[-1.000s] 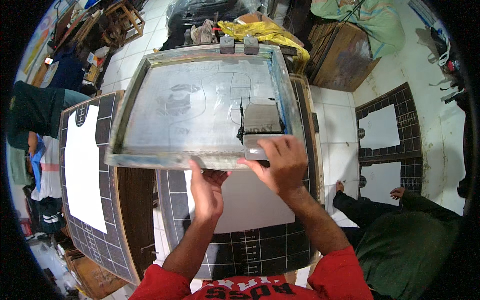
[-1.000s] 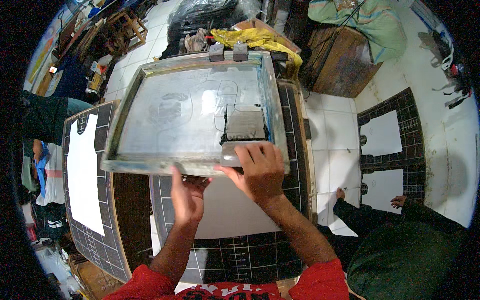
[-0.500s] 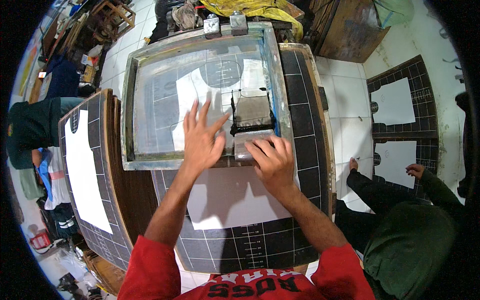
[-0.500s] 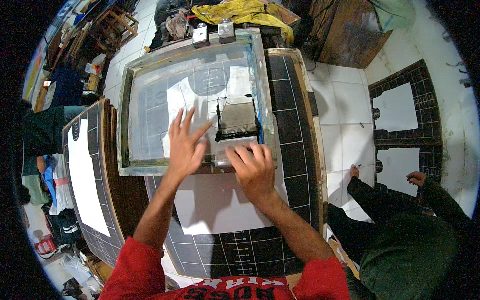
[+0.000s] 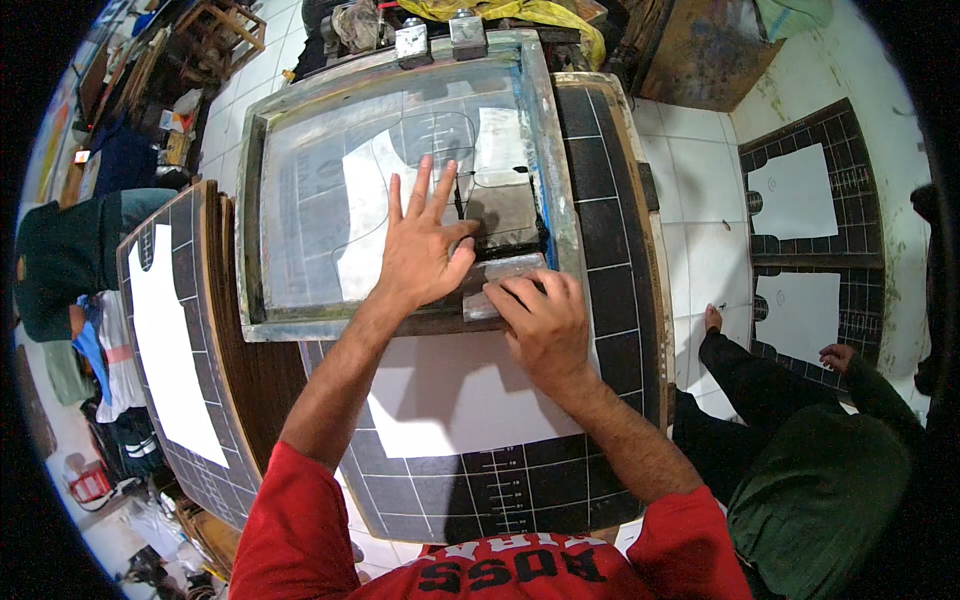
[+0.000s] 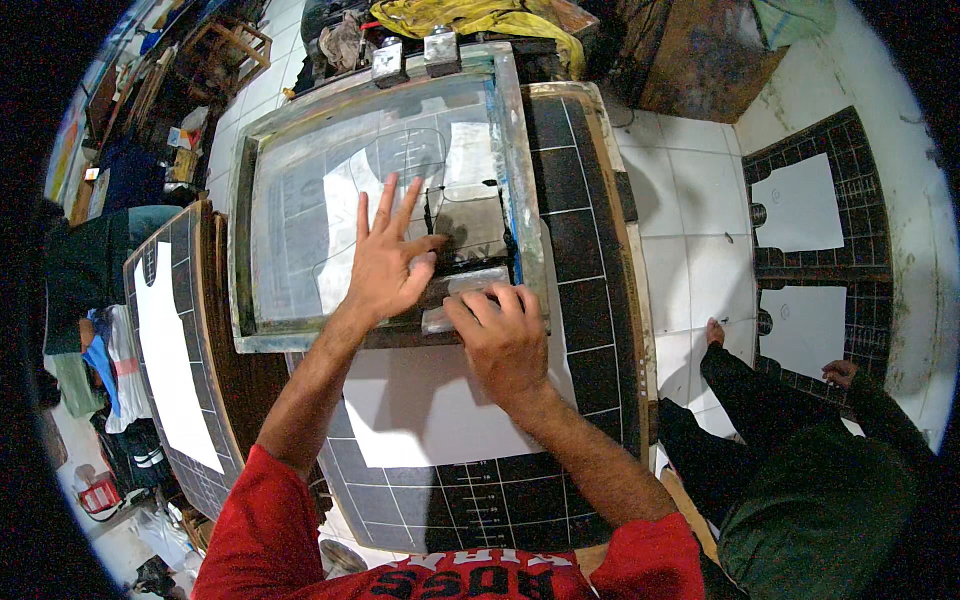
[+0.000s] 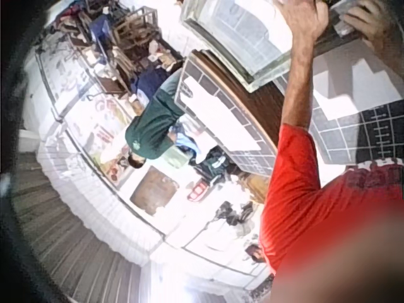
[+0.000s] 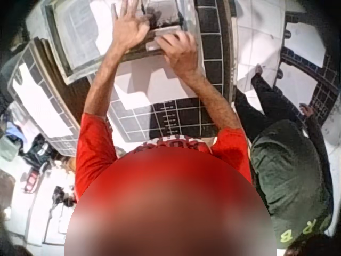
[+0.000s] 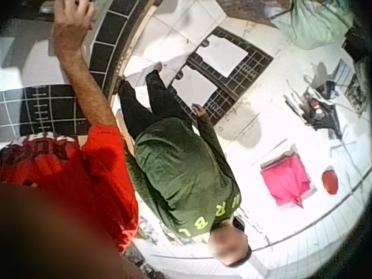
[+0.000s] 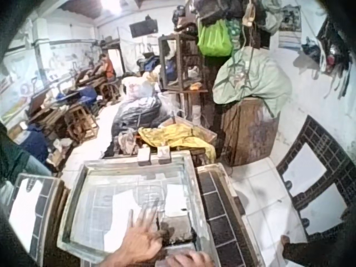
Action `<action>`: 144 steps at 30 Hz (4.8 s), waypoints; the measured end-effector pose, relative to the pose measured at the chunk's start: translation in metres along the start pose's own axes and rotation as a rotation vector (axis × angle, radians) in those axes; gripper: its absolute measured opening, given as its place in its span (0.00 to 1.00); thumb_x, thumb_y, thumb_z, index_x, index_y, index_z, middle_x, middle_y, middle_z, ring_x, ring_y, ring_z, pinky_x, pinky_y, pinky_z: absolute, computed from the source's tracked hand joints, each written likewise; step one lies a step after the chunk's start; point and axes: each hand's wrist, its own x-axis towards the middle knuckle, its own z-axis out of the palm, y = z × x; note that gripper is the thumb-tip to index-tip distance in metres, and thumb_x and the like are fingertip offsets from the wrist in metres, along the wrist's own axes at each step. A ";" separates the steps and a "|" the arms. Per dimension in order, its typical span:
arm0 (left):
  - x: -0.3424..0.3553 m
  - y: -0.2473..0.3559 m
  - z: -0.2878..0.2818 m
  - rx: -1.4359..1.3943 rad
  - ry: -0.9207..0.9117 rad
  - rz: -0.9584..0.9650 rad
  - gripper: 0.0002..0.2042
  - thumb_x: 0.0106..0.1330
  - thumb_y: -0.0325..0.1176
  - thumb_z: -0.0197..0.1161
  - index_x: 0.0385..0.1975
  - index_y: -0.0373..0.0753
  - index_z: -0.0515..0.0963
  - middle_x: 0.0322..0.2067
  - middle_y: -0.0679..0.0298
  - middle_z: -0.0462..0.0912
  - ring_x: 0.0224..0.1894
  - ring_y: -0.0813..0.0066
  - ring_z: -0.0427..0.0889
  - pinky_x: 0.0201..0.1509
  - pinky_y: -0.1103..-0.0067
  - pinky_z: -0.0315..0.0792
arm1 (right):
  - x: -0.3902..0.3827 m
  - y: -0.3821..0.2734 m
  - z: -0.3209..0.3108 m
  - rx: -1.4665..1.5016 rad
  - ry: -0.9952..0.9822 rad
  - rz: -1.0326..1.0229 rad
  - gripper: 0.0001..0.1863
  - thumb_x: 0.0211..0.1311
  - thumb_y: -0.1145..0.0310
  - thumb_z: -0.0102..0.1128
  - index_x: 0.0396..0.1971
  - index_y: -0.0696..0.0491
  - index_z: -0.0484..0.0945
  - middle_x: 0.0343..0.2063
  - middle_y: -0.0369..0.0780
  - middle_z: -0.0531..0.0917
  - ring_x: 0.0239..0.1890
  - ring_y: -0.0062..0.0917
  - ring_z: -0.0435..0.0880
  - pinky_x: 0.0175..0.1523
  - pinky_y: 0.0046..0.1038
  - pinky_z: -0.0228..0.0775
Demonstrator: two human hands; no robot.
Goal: The person repeatedly aligns a screen printing frame over a white t-shirt laid on a gridded board, then uses a squeegee to pull ink across the screen to print a design. The person lifts the frame, repositions it, and repeats the printing cycle on the same shirt.
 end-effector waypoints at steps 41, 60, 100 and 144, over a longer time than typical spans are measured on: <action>-0.191 0.017 0.015 0.076 0.234 -0.453 0.35 0.64 0.41 0.65 0.73 0.41 0.66 0.77 0.50 0.57 0.80 0.45 0.50 0.78 0.40 0.37 | 0.146 0.040 0.020 -0.224 0.050 -0.063 0.17 0.53 0.72 0.73 0.43 0.50 0.80 0.37 0.38 0.82 0.42 0.39 0.80 0.48 0.41 0.70; -0.175 0.015 -0.007 0.143 0.331 -0.391 0.26 0.63 0.41 0.72 0.60 0.42 0.77 0.60 0.57 0.77 0.69 0.53 0.68 0.77 0.51 0.51 | 0.026 -0.009 -0.003 -0.203 -0.049 -0.031 0.21 0.49 0.81 0.65 0.46 0.52 0.80 0.39 0.37 0.78 0.43 0.37 0.76 0.51 0.39 0.68; -0.642 0.083 -0.210 0.099 0.013 -0.914 0.30 0.59 0.50 0.75 0.63 0.51 0.81 0.74 0.49 0.64 0.76 0.41 0.59 0.77 0.51 0.56 | 0.308 -0.083 -0.239 -0.468 0.213 0.057 0.52 0.58 0.21 0.50 0.63 0.54 0.79 0.59 0.51 0.83 0.62 0.47 0.80 0.65 0.45 0.70; -0.524 0.130 -0.089 -0.450 0.216 -1.259 0.31 0.54 0.55 0.80 0.35 0.29 0.78 0.29 0.49 0.86 0.34 0.55 0.87 0.40 0.65 0.79 | 0.271 -0.118 -0.234 -0.442 0.294 0.135 0.39 0.57 0.27 0.59 0.40 0.54 0.89 0.38 0.52 0.89 0.46 0.47 0.88 0.52 0.45 0.77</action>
